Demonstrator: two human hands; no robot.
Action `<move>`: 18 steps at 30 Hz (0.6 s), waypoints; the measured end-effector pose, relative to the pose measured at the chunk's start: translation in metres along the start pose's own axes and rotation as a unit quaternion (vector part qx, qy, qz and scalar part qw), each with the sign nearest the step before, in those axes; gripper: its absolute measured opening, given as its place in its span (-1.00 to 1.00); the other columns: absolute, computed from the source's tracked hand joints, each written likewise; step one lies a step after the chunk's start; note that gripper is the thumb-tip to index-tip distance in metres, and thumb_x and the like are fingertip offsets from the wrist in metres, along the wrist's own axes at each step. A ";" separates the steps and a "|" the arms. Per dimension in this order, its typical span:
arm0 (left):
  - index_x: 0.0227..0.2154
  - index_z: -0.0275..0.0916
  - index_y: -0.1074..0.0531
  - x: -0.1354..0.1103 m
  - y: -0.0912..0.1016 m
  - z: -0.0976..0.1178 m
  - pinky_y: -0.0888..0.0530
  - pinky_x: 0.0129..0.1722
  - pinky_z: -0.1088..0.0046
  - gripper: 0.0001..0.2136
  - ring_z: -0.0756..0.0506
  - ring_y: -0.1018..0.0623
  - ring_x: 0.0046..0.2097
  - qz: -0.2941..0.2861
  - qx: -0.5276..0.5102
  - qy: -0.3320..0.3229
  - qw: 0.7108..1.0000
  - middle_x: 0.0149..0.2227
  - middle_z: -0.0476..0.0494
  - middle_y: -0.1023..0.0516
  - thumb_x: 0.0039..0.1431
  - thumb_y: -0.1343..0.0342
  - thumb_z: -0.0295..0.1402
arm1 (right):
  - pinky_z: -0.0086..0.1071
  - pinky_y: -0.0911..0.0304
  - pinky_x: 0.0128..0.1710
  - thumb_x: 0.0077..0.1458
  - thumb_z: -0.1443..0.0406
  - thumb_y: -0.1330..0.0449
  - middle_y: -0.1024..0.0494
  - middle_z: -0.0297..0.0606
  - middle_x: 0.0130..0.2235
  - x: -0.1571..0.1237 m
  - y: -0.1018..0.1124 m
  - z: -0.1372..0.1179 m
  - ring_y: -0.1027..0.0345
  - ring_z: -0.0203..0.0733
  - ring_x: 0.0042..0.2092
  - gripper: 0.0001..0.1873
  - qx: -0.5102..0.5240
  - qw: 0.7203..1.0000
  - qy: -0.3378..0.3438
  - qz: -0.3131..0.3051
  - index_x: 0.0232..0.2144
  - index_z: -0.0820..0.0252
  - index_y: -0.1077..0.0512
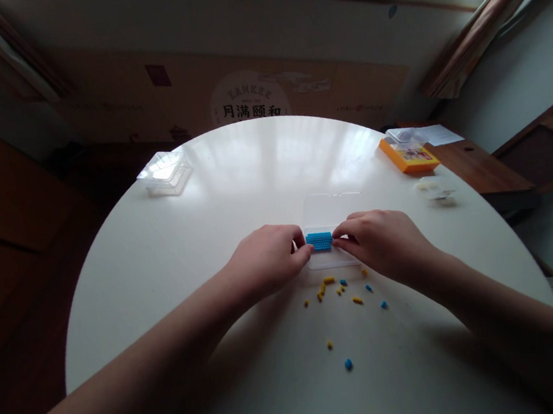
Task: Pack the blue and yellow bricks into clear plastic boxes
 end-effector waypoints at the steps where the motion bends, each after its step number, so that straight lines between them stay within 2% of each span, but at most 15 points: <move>1: -0.34 -0.14 -0.51 0.000 0.000 0.000 -0.33 -0.50 0.45 -0.64 -0.12 -0.49 -0.35 0.001 0.002 0.000 1.000 -0.33 -0.10 -0.57 0.15 0.06 -0.01 | -0.52 0.09 -0.46 0.21 0.16 -0.07 -0.53 -0.39 -0.28 0.000 0.000 0.000 -0.34 -0.38 -0.35 -0.75 -0.001 1.000 0.000 0.001 -0.25 -0.05 -0.56; 6: -0.34 -0.12 -0.51 0.001 -0.001 -0.002 -0.32 -0.49 0.46 -0.65 -0.12 -0.50 -0.34 0.000 0.001 -0.001 1.000 -0.32 -0.08 -0.57 0.15 0.06 -0.02 | -0.51 0.07 -0.45 0.20 0.17 -0.11 -0.54 -0.40 -0.30 -0.007 0.009 0.005 -0.34 -0.39 -0.36 -0.79 0.003 0.999 0.007 0.039 -0.26 -0.06 -0.55; 9: -0.36 -0.12 -0.50 0.000 0.000 0.000 -0.31 -0.51 0.46 -0.68 -0.11 -0.49 -0.36 0.001 0.002 -0.003 1.000 -0.34 -0.06 -0.57 0.15 0.05 -0.03 | -0.52 0.03 -0.42 0.20 0.19 -0.11 -0.54 -0.44 -0.30 -0.018 0.016 0.005 -0.35 -0.41 -0.36 -0.81 0.030 0.998 0.033 0.054 -0.26 -0.07 -0.55; 14: -0.39 -0.11 -0.49 -0.001 0.002 0.001 -0.30 -0.51 0.46 -0.71 -0.09 -0.48 -0.38 0.010 0.015 -0.005 1.000 -0.37 -0.02 -0.56 0.15 0.03 -0.06 | -0.53 -0.01 -0.39 0.17 0.23 -0.15 -0.53 -0.48 -0.34 -0.036 0.012 -0.007 -0.35 -0.46 -0.37 -0.84 0.096 0.988 0.119 -0.016 -0.30 -0.08 -0.55; 18: -0.38 -0.11 -0.49 0.000 0.001 0.000 -0.30 -0.50 0.47 -0.71 -0.09 -0.48 -0.38 0.014 0.010 -0.014 1.000 -0.37 -0.02 -0.56 0.15 0.03 -0.06 | -0.51 0.05 -0.42 0.16 0.26 -0.13 -0.53 -0.45 -0.37 -0.036 0.006 -0.014 -0.34 -0.44 -0.39 -0.82 0.086 0.988 0.122 -0.047 -0.32 -0.05 -0.56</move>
Point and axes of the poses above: each hand's wrist, its own x-axis towards the middle knuckle, its own y-axis out of the back of the hand, z = x × y, the point moved 5 cm from there along x, towards the middle knuckle
